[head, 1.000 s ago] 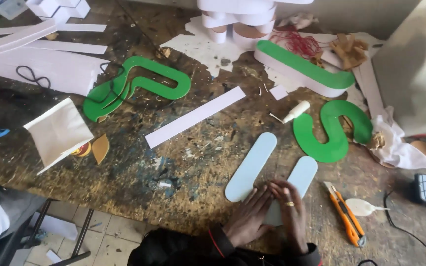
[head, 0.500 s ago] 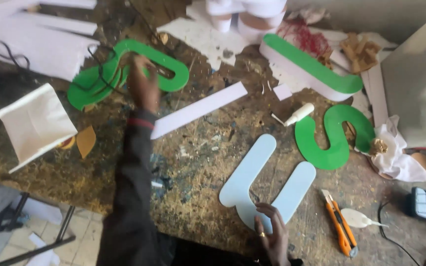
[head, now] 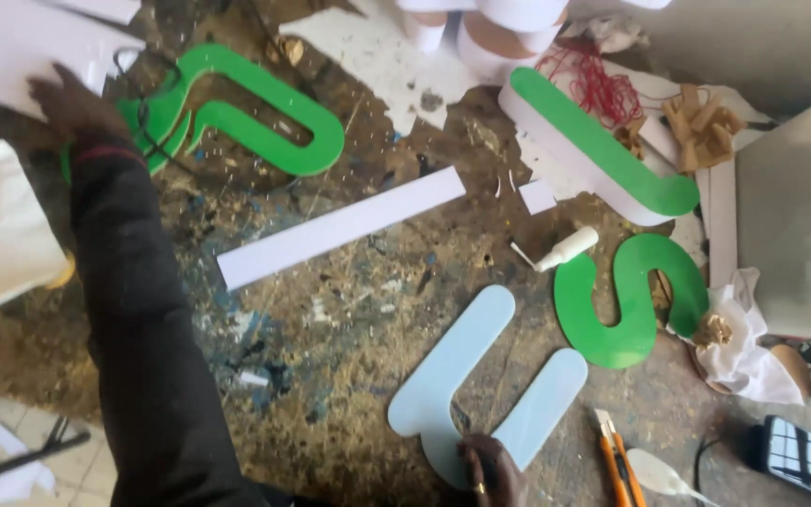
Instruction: The person assembles a light blue letter U by applying glue to its edges and attaching a white strip of material. They use a utility knife to trim the strip and a cloth to wipe the surface, working on a cluttered table with other letter cutouts.
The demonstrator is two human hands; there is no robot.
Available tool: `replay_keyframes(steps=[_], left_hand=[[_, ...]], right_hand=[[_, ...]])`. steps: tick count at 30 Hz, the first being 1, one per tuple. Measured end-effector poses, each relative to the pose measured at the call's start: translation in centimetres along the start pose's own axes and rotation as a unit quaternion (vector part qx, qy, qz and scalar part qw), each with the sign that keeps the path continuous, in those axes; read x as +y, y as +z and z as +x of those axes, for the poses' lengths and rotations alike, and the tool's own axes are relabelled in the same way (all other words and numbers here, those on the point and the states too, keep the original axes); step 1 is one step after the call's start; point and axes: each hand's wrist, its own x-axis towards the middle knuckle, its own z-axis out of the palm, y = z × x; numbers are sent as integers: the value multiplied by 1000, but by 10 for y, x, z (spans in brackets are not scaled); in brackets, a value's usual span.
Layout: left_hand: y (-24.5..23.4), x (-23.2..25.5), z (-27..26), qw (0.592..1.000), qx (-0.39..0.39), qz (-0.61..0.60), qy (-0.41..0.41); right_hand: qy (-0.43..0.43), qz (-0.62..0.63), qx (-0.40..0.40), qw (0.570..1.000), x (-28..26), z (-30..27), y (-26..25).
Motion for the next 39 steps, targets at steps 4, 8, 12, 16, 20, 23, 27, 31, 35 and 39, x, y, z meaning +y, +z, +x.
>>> replay_keyframes(steps=[4,8,12,16,20,23,27,31,35,39], left_hand=[[-34,32,13,969,243,50,-4],[-101,105,-27,900,430,69,1],[-26,209,-50,747,633,194,-71],[-42,254,-310,858,300,-89,407],[-78,275,-577,728,370,-201,541],[-78,231,-686,599,56,-404,689],[-91,190,-733,559,-50,-308,768],[-80,188,-689,686,-187,-213,670],[-55,197,-635,752,-77,-247,606],[-50,224,-596,760,49,-179,623]], right_hand=[[83,35,53,995,10,-2,11],[47,54,88,994,-10,1,11],[90,45,61,993,-5,1,9],[9,82,74,994,1,1,6],[-24,100,67,992,16,1,9],[-45,139,79,986,8,-1,8],[-57,4,128,990,25,-12,-15],[-23,59,236,970,-24,4,-98],[-124,-100,298,941,-69,29,-202],[-7,-67,375,925,20,100,-271]])
